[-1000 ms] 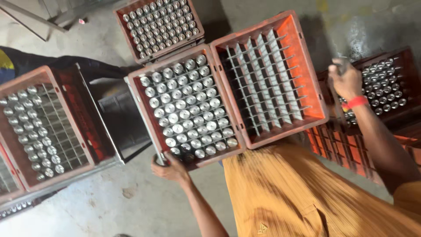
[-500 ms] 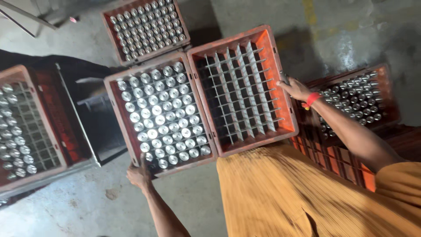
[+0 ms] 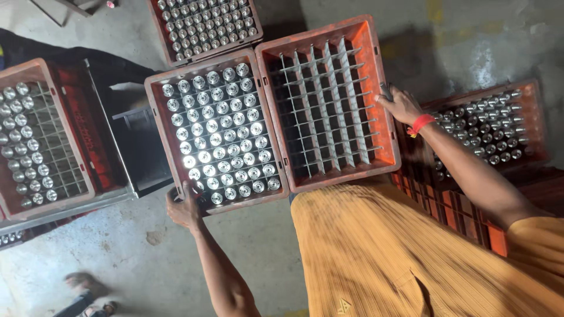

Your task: The person picks metal cap-shaped parts one at a time from a divider crate and places them upright into the compartments of an adjacent grid crate, using a metal rod in one hand to help seat each part. After filling a crate, the person carries it and stacks it on a pile, then resumes filling another crate.

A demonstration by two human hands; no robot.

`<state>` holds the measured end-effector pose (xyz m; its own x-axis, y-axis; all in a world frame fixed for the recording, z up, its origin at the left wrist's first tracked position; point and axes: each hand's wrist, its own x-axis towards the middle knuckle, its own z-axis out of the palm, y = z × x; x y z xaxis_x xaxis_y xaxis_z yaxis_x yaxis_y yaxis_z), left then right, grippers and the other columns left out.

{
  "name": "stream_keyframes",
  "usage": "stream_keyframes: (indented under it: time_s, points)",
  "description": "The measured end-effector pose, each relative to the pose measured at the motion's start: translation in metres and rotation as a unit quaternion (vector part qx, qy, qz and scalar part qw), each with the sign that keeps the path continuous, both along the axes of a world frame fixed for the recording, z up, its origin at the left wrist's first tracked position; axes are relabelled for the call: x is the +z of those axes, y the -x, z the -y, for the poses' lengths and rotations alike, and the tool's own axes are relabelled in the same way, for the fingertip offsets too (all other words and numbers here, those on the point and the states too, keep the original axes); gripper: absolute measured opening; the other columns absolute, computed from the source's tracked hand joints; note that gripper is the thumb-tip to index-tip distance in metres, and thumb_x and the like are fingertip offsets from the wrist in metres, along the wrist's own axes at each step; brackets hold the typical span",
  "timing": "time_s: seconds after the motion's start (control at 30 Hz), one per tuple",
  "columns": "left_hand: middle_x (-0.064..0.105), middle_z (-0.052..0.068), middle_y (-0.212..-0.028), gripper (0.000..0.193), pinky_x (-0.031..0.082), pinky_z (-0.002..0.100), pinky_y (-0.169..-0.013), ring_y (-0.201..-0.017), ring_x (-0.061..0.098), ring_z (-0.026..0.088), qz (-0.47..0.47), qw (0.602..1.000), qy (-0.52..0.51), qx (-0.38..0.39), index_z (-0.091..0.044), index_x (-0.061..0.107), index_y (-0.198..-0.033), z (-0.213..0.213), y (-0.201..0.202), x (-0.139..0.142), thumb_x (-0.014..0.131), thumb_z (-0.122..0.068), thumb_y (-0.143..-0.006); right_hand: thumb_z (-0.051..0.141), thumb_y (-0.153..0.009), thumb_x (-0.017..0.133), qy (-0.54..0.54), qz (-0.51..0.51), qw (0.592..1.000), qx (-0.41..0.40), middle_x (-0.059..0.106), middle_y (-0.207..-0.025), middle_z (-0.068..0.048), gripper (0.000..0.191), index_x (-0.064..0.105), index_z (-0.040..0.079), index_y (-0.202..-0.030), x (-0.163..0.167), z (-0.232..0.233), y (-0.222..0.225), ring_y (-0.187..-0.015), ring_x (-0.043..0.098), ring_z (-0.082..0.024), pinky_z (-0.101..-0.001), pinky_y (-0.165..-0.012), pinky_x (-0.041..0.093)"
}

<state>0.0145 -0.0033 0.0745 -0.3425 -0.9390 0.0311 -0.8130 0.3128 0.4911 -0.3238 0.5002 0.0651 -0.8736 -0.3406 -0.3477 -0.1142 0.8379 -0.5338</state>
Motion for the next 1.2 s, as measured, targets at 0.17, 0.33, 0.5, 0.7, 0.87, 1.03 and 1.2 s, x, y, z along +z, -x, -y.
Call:
stream_keyframes:
  time_s: [0.17,0.33,0.5,0.7,0.87,1.03,1.2]
  points:
    - [0.068,0.016,-0.114,0.055,0.048,0.053,-0.085,-0.106,0.065,0.037,-0.05,0.995,0.079,-0.028,-0.004,0.067,-0.122,-0.001,-0.012,-0.019,0.07,-0.053,-0.098,0.055,-0.102,0.058,-0.132,-0.084,0.986,-0.056,0.071,-0.073,-0.025,0.072,0.049,0.013,-0.16,-0.008,-0.005,-0.014,-0.063,0.067,-0.04,-0.051,-0.062,0.052]
    - [0.066,0.018,-0.128,0.039,0.046,0.053,-0.104,-0.121,0.061,0.04,-0.119,0.96,0.168,-0.189,-0.001,0.064,-0.128,-0.044,-0.017,-0.04,0.074,-0.021,-0.096,0.054,-0.11,0.057,0.464,-0.075,0.82,-0.327,0.073,-0.088,-0.015,0.053,0.064,0.002,-0.112,0.007,-0.015,-0.029,-0.07,0.071,-0.024,-0.033,-0.057,0.056]
    - [0.063,0.022,-0.132,0.035,0.051,0.047,-0.098,-0.117,0.061,0.039,-0.076,0.892,-0.045,-0.443,-0.005,0.069,-0.119,-0.09,0.014,-0.041,0.08,-0.018,-0.089,0.037,-0.106,0.063,0.711,0.35,0.46,-0.4,0.071,-0.102,-0.017,0.036,0.063,0.002,-0.098,0.004,0.016,-0.084,-0.088,0.074,-0.026,-0.0322,-0.075,0.064]
    - [0.066,0.017,-0.122,0.036,0.053,0.047,-0.094,-0.112,0.063,0.038,0.065,0.738,-0.13,-0.659,-0.01,0.07,-0.116,-0.079,0.061,-0.023,0.078,-0.021,-0.083,0.038,-0.105,0.057,0.652,0.439,0.494,-0.371,0.07,-0.108,-0.019,0.035,0.065,0.004,-0.102,-0.021,0.099,-0.178,-0.077,0.073,-0.022,-0.0288,-0.067,0.064]
    - [0.064,0.019,-0.121,0.048,0.056,0.047,-0.083,-0.112,0.063,0.039,0.127,0.655,-0.111,-0.737,-0.012,0.065,-0.124,-0.076,0.068,-0.024,0.076,-0.02,-0.078,0.044,-0.113,0.056,0.637,0.45,0.527,-0.338,0.071,-0.107,-0.015,0.042,0.063,0.004,-0.103,-0.028,0.096,-0.229,-0.079,0.072,-0.024,-0.031,-0.065,0.062]
    - [0.066,0.018,-0.127,0.039,0.059,0.044,-0.074,-0.101,0.069,0.036,0.096,0.614,-0.082,-0.779,-0.013,0.064,-0.123,-0.085,0.065,-0.052,0.071,-0.015,-0.084,0.041,-0.107,0.056,0.545,0.426,0.615,-0.378,0.071,-0.109,-0.011,0.032,0.061,0.01,-0.102,-0.029,0.092,-0.248,-0.098,0.073,-0.026,-0.0375,-0.084,0.063]
    - [0.072,0.015,-0.096,0.035,0.058,0.043,-0.075,-0.09,0.072,0.032,0.226,0.525,-0.011,-0.821,-0.012,0.067,-0.122,-0.093,0.074,-0.069,0.064,-0.006,-0.088,0.035,-0.101,0.056,0.456,0.366,0.687,-0.432,0.071,-0.106,-0.008,0.025,0.063,0.012,-0.108,-0.022,0.104,-0.244,-0.098,0.073,-0.026,-0.0392,-0.086,0.061]
